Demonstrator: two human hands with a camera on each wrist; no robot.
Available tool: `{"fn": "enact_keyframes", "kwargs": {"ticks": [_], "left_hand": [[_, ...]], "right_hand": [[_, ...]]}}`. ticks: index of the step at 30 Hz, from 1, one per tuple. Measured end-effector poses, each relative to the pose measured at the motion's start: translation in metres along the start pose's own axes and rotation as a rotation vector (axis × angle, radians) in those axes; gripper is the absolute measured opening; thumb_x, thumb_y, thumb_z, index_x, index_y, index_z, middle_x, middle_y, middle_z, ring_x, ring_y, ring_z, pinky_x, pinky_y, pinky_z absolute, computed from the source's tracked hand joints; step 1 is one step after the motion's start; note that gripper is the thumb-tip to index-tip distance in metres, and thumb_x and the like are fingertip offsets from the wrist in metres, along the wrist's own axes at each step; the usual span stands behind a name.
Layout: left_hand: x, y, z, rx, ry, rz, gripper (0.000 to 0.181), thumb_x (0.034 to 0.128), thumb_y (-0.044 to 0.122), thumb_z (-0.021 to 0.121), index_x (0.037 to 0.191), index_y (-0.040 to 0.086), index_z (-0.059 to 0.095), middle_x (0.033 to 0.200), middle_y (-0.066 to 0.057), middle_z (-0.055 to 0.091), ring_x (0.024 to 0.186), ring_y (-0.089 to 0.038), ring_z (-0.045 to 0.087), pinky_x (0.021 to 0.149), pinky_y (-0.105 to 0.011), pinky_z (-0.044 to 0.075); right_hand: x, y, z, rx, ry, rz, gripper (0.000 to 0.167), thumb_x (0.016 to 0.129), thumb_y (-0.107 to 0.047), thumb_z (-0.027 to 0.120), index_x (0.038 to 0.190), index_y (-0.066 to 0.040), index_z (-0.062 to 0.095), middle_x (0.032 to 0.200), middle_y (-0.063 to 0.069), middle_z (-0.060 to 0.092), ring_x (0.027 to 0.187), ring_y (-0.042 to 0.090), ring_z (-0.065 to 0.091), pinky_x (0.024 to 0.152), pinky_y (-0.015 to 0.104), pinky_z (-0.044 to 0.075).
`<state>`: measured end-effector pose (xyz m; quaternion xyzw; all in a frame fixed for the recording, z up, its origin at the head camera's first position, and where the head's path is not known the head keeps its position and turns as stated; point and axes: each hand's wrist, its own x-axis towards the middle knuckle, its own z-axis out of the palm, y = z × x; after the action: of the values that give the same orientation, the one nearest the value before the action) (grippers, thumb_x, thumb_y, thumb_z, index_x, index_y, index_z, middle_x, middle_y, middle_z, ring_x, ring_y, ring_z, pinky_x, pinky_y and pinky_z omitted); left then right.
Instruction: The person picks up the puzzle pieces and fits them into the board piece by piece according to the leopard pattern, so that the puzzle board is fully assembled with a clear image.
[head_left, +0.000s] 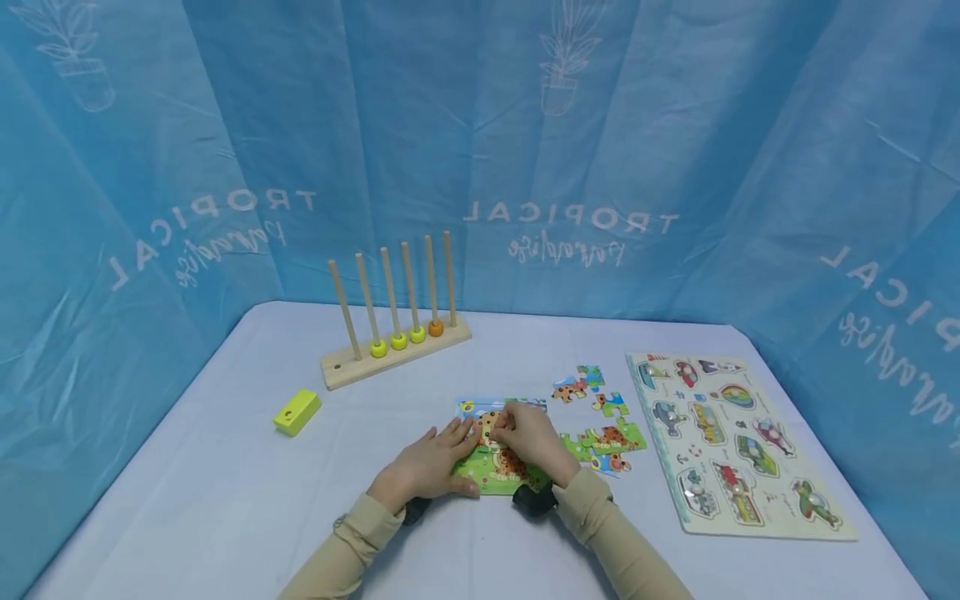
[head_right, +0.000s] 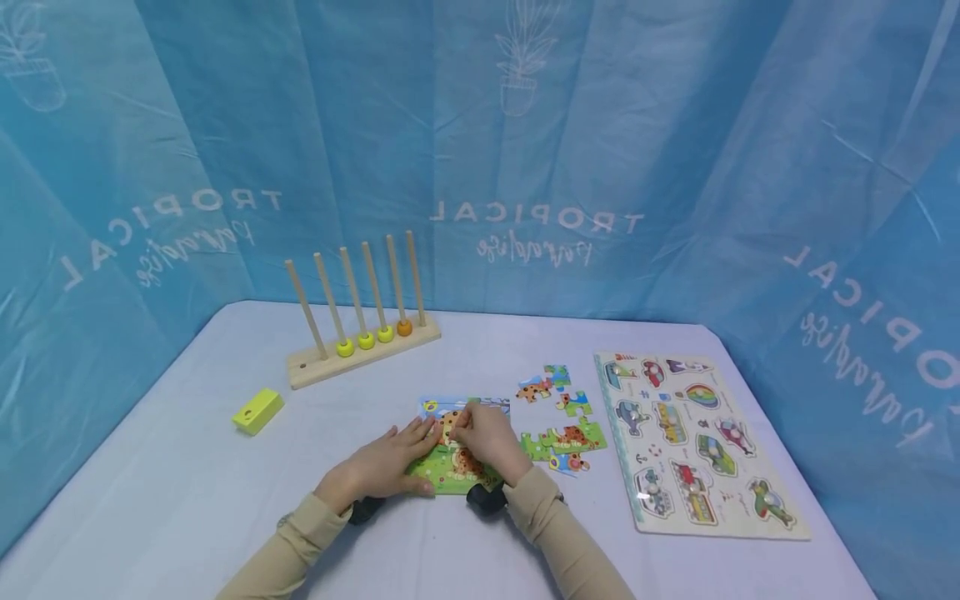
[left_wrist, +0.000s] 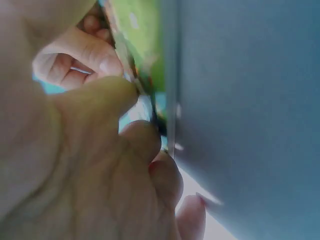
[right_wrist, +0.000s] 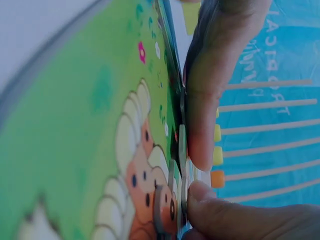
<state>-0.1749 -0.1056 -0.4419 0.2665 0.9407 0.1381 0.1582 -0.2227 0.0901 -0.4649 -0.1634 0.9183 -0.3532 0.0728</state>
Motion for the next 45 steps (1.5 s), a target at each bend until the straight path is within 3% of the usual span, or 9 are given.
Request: {"fn": "enact_keyframes", "kwargs": {"ticks": [6,13,19,23,26,30,33,37,45], "left_hand": [[-0.002,-0.002,-0.002,0.005,-0.02,0.025,0.078,0.09,0.05,0.06,0.152,0.011,0.032,0.162,-0.015,0.019,0.15,-0.035,0.017,0.12,-0.057,0.024],[-0.004,-0.007,-0.001,-0.064,-0.004,-0.031,0.086,0.0877,0.043,0.066,0.153,0.004,0.025,0.162,-0.013,0.02,0.15,-0.031,0.019,0.121,-0.053,0.023],[-0.001,-0.008,0.003,-0.093,0.026,-0.064,0.092,0.084,0.044,0.07,0.152,0.002,0.025,0.162,-0.016,0.019,0.15,-0.032,0.018,0.121,-0.054,0.023],[0.001,-0.006,0.004,-0.105,0.031,-0.083,0.095,0.082,0.045,0.072,0.152,0.002,0.025,0.162,-0.017,0.018,0.15,-0.033,0.018,0.121,-0.053,0.023],[0.001,-0.005,0.004,-0.105,0.03,-0.093,0.095,0.0814,0.044,0.072,0.152,0.001,0.026,0.161,-0.017,0.019,0.15,-0.032,0.019,0.121,-0.053,0.024],[0.002,-0.002,0.002,-0.101,0.031,-0.109,0.095,0.0805,0.043,0.073,0.152,0.0,0.026,0.161,-0.018,0.019,0.15,-0.033,0.02,0.121,-0.051,0.025],[0.001,0.001,0.001,-0.108,0.037,-0.124,0.096,0.0798,0.041,0.074,0.151,-0.002,0.027,0.161,-0.019,0.02,0.149,-0.033,0.021,0.121,-0.05,0.026],[0.0,0.006,0.001,-0.119,0.045,-0.14,0.095,0.0794,0.038,0.075,0.15,-0.004,0.028,0.16,-0.021,0.02,0.149,-0.035,0.022,0.12,-0.049,0.029],[-0.001,0.009,0.002,-0.111,0.052,-0.148,0.093,0.0798,0.036,0.075,0.149,-0.006,0.028,0.159,-0.022,0.021,0.147,-0.036,0.024,0.118,-0.051,0.032]], "right_hand": [[-0.001,0.001,0.002,0.003,0.02,-0.013,0.01,0.09,-0.014,0.069,0.084,-0.01,0.062,0.067,0.002,0.059,0.053,0.01,0.048,0.046,0.023,0.04],[0.001,0.002,0.007,0.033,-0.014,-0.043,0.01,0.09,-0.018,0.069,0.087,-0.011,0.063,0.066,0.0,0.059,0.052,0.01,0.05,0.046,0.024,0.042],[0.006,0.017,-0.013,0.107,0.032,-0.047,0.008,0.094,-0.017,0.064,0.095,-0.01,0.068,0.081,0.005,0.066,0.06,0.011,0.052,0.052,0.027,0.045],[0.008,0.043,-0.037,-0.025,0.162,-0.041,0.022,0.094,-0.008,0.061,0.116,-0.007,0.065,0.118,0.016,0.063,0.074,0.02,0.056,0.059,0.034,0.046],[0.008,0.061,-0.05,-0.179,0.162,-0.024,0.036,0.095,-0.002,0.055,0.131,-0.004,0.057,0.142,0.022,0.049,0.094,0.033,0.062,0.064,0.042,0.048],[0.004,0.072,-0.062,-0.247,0.138,0.026,0.04,0.096,0.003,0.049,0.136,-0.001,0.053,0.147,0.026,0.043,0.121,0.044,0.054,0.085,0.053,0.052],[0.002,0.074,-0.068,-0.276,0.183,0.083,0.039,0.094,0.001,0.053,0.133,-0.002,0.056,0.14,0.027,0.048,0.114,0.042,0.059,0.085,0.053,0.054],[0.003,0.075,-0.075,-0.29,0.213,0.184,0.042,0.09,-0.007,0.065,0.132,-0.003,0.057,0.129,0.028,0.052,0.085,0.033,0.061,0.066,0.046,0.052],[0.005,0.078,-0.079,-0.197,0.275,0.216,0.036,0.091,-0.015,0.067,0.124,-0.001,0.062,0.118,0.026,0.056,0.08,0.029,0.057,0.065,0.041,0.05]]}}
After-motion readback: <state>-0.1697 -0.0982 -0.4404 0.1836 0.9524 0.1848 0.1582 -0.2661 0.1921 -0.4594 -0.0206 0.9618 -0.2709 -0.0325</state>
